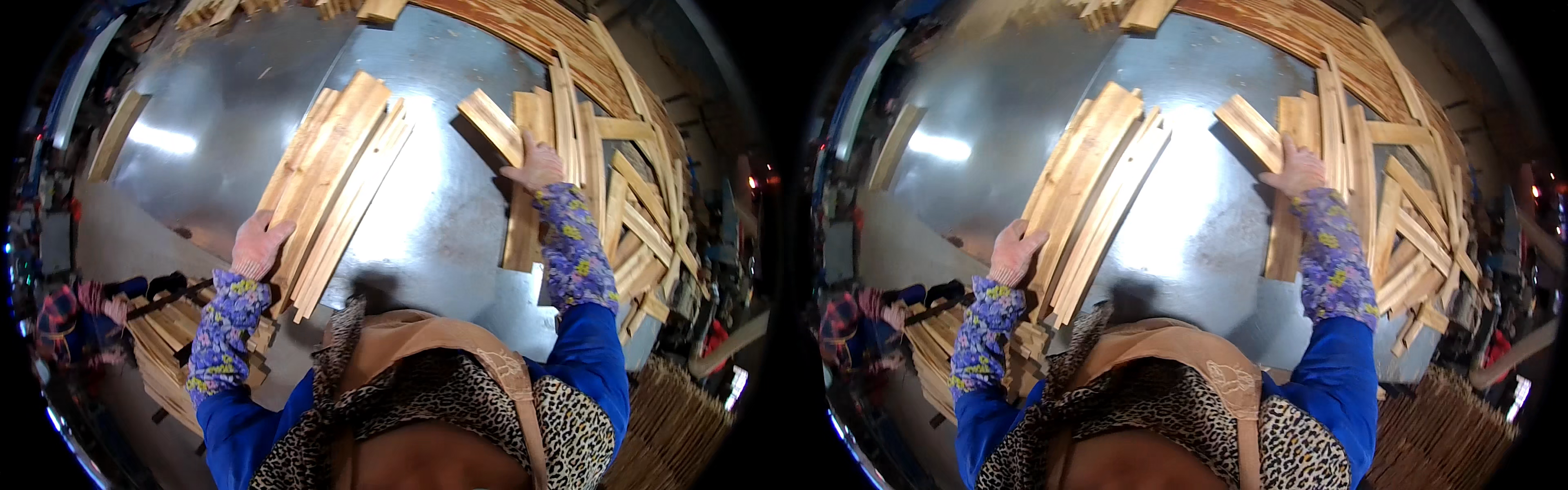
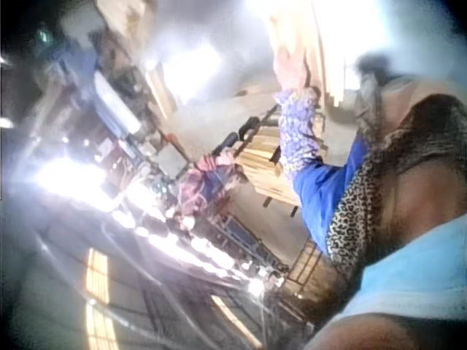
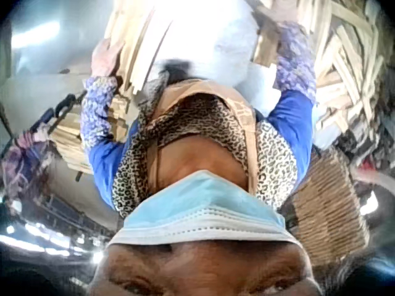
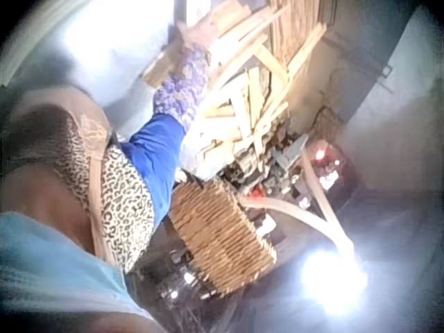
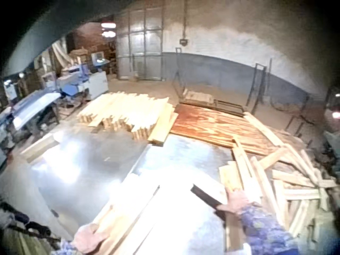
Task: The person repeatedly picks up thin wooden planks from a pile on a metal table and stacks them into a neat pile. The person handles the planks one by one or in small groups, aligning them before placing them in the stack.
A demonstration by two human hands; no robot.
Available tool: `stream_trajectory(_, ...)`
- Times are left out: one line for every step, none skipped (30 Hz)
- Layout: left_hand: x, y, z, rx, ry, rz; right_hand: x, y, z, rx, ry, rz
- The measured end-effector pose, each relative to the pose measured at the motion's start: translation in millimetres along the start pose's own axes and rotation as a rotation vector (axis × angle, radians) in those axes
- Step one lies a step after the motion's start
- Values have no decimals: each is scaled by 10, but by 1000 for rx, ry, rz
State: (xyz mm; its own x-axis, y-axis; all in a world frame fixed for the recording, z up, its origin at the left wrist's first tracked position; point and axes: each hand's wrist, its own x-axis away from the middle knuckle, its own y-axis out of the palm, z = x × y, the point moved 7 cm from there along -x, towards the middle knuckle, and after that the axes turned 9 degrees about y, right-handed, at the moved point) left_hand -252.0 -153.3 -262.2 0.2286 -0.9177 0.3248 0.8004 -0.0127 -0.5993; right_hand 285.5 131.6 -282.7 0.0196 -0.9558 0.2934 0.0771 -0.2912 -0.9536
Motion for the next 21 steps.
stream_trajectory(61, 78, -46, 117, -26, 0, 91, -55, -94, -27, 71, -15)
stream_trajectory(76, 133, -71, 230, -52, 0, 172, -122, -215, -35, 110, -66)
stream_trajectory(92, 162, 75, 222, -68, -33, 253, -101, -233, -76, 137, -60)
stream_trajectory(103, 229, 77, 283, -81, -63, 329, -70, -272, -120, 154, -58)
stream_trajectory(107, 302, 75, 343, -96, -94, 406, 18, -277, -258, 235, -176)
stream_trajectory(112, 372, 47, 404, -114, -119, 484, 97, -278, -399, 309, -291)
stream_trajectory(72, 483, 8, 374, -115, -149, 540, 296, -250, -660, 279, -300)
stream_trajectory(42, 569, 18, 296, -94, -135, 663, 526, -120, -855, 368, -308)
stream_trajectory(64, 652, 121, 213, -87, -103, 857, 730, -149, -1052, 436, -328)
stream_trajectory(58, 731, 310, 184, -56, -111, 1109, 916, -204, -1321, 496, -432)
stream_trajectory(61, 805, 506, 154, -26, -118, 1375, 1097, -259, -1578, 584, -532)
stream_trajectory(-67, 1066, 189, 275, -17, -138, 1704, 1280, -409, -1903, 644, -751)
stream_trajectory(-102, 1111, 400, 301, -9, -158, 2056, 1524, -412, -2003, 666, -856)
stream_trajectory(-79, 1188, 650, 325, -9, -164, 2405, 1748, -459, -2095, 676, -980)
stream_trajectory(-113, 1274, 752, 304, 29, -147, 2750, 1864, -546, -2181, 619, -1019)
stream_trajectory(-141, 1371, 800, 281, 62, -130, 3042, 1931, -635, -2265, 564, -1061)
stream_trajectory(-181, 1471, 822, 258, 93, -116, 3266, 1963, -650, -2274, 603, -1135)
stream_trajectory(-249, 1601, 768, 272, 88, -121, 3454, 1940, -645, -2276, 642, -1212)
stream_trajectory(-336, 1739, 740, 281, 89, -131, 3565, 1919, -642, -2284, 680, -1284)
stream_trajectory(-387, 1855, 713, 292, 89, -139, 3579, 1924, -612, -2242, 694, -1260)
stream_trajectory(-402, 1923, 817, 293, 59, -158, 3571, 1924, -565, -2206, 704, -1219)
